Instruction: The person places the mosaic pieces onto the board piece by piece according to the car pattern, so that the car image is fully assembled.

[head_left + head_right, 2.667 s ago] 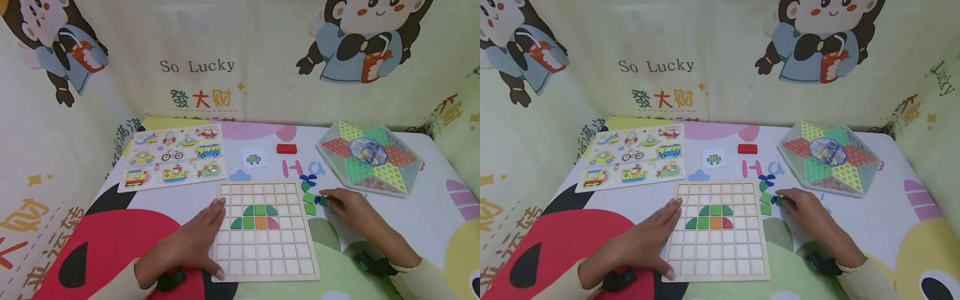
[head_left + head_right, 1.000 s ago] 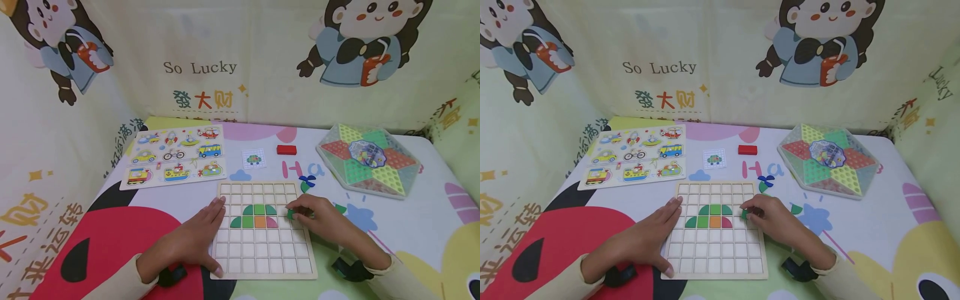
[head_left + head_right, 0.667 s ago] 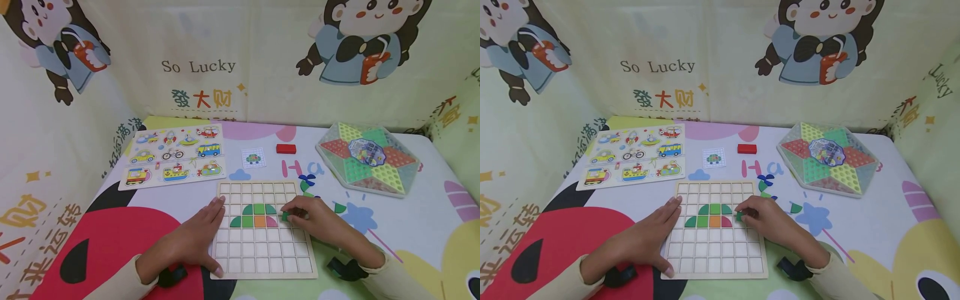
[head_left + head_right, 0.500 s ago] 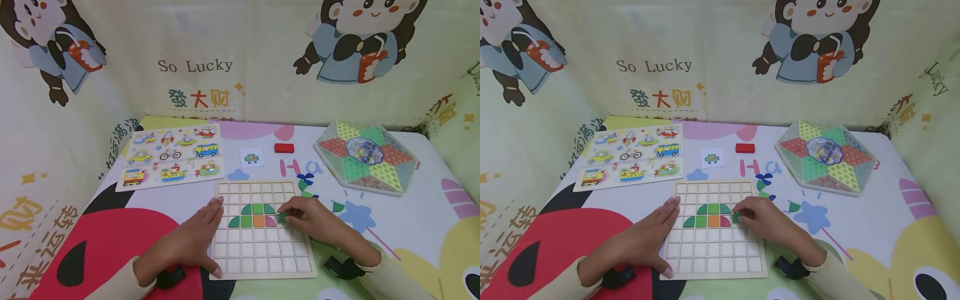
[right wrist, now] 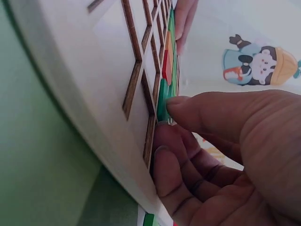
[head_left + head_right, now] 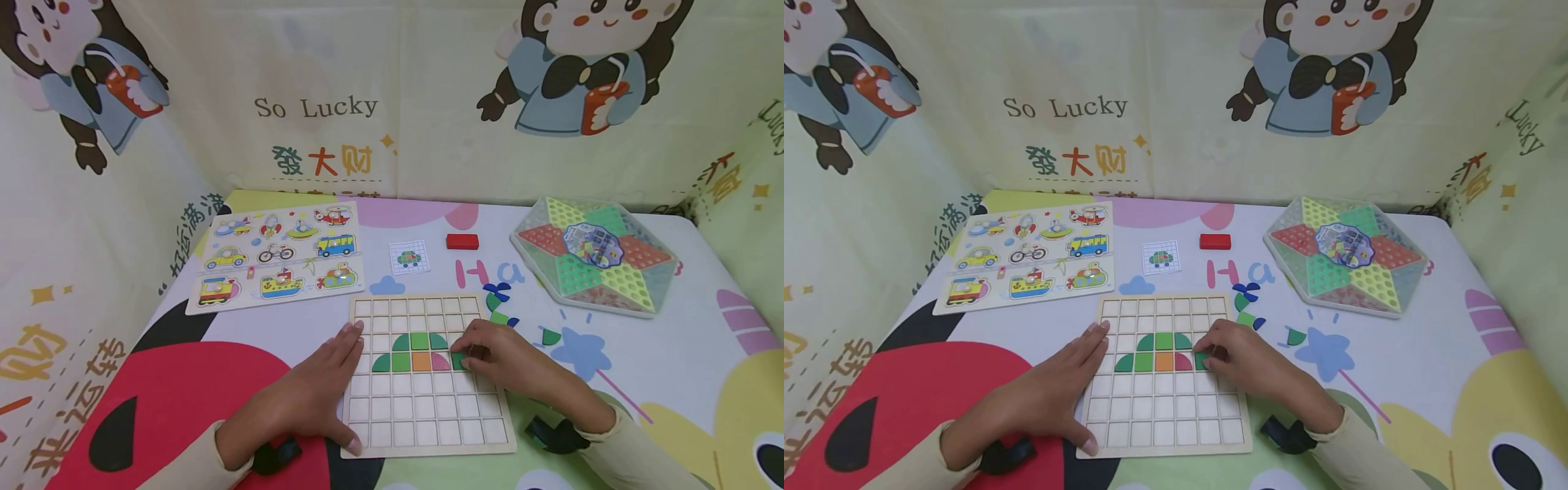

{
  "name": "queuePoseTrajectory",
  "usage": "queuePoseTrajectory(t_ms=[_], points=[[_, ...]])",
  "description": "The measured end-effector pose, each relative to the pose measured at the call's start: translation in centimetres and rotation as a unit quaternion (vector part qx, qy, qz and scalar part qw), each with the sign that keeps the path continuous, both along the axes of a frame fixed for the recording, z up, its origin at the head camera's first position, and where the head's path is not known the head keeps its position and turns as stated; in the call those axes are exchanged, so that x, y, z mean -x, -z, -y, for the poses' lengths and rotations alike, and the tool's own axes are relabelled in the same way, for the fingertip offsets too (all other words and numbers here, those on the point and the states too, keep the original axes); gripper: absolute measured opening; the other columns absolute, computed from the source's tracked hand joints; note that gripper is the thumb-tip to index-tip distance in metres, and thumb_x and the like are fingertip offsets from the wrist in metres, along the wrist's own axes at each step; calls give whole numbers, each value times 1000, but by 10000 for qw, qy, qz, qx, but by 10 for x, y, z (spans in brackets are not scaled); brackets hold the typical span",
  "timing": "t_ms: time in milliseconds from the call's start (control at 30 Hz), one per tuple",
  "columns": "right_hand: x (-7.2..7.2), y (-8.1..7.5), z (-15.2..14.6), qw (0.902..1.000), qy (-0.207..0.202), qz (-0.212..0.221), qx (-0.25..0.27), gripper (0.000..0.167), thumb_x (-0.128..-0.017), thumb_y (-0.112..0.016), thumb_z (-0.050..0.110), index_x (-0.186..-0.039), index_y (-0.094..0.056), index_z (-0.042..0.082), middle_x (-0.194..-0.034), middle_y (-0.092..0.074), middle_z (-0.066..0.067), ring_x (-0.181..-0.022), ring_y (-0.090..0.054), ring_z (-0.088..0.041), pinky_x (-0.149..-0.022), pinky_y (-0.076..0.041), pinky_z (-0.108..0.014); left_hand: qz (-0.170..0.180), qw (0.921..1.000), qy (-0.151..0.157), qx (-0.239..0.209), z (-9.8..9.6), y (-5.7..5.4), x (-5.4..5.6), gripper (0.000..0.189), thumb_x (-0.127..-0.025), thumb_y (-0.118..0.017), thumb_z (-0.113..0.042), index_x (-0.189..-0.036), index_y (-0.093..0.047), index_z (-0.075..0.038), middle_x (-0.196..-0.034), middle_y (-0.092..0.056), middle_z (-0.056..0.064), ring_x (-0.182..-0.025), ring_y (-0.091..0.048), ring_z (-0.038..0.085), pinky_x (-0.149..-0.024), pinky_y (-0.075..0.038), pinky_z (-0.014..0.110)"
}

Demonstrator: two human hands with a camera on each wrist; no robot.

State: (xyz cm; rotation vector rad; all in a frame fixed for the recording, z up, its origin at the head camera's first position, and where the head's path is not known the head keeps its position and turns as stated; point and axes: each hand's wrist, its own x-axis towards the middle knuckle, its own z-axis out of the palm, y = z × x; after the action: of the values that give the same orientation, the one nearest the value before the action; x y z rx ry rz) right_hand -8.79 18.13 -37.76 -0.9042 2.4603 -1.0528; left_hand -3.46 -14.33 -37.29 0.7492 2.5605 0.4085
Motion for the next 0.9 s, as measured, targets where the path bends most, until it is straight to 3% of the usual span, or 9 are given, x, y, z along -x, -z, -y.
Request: queuePoseTrajectory(t_ms=[300, 633, 900], points=[[1, -2, 2, 9997, -66, -38, -227, 20, -87, -71, 1, -105, -73, 10, -96, -61, 5, -83, -55, -10, -68, -50, -25, 0, 10000, 1, -1, 1, 1, 0, 134, -55, -78, -72, -154, -20, -4, -162, -4, 10, -147, 0, 30, -113, -22, 51], [3, -8, -4, 9991, -251, 320, -107, 23, -91, -68, 5, -114, -67, 6, -96, -62, 5, -85, -58, -8, -73, -52, -26, -62, 10000, 49, -1, 1, 3, 0, 135, -54, -76, -75, -155, -19, -4, -162, -2, 9, -147, 1, 29, -113, -22, 50], [6, -7, -9, 9998, -30, -190, 26, 21, -90, -68, 1, -110, -69, 6, -94, -65, 3, -80, -58, -7, -70, -52, -25, -48, 10000, 23, -56, 2, 3, 0, 133, -55, -79, -71, -154, -21, -4, -162, -4, 10, -147, -1, 30, -112, -24, 51]])
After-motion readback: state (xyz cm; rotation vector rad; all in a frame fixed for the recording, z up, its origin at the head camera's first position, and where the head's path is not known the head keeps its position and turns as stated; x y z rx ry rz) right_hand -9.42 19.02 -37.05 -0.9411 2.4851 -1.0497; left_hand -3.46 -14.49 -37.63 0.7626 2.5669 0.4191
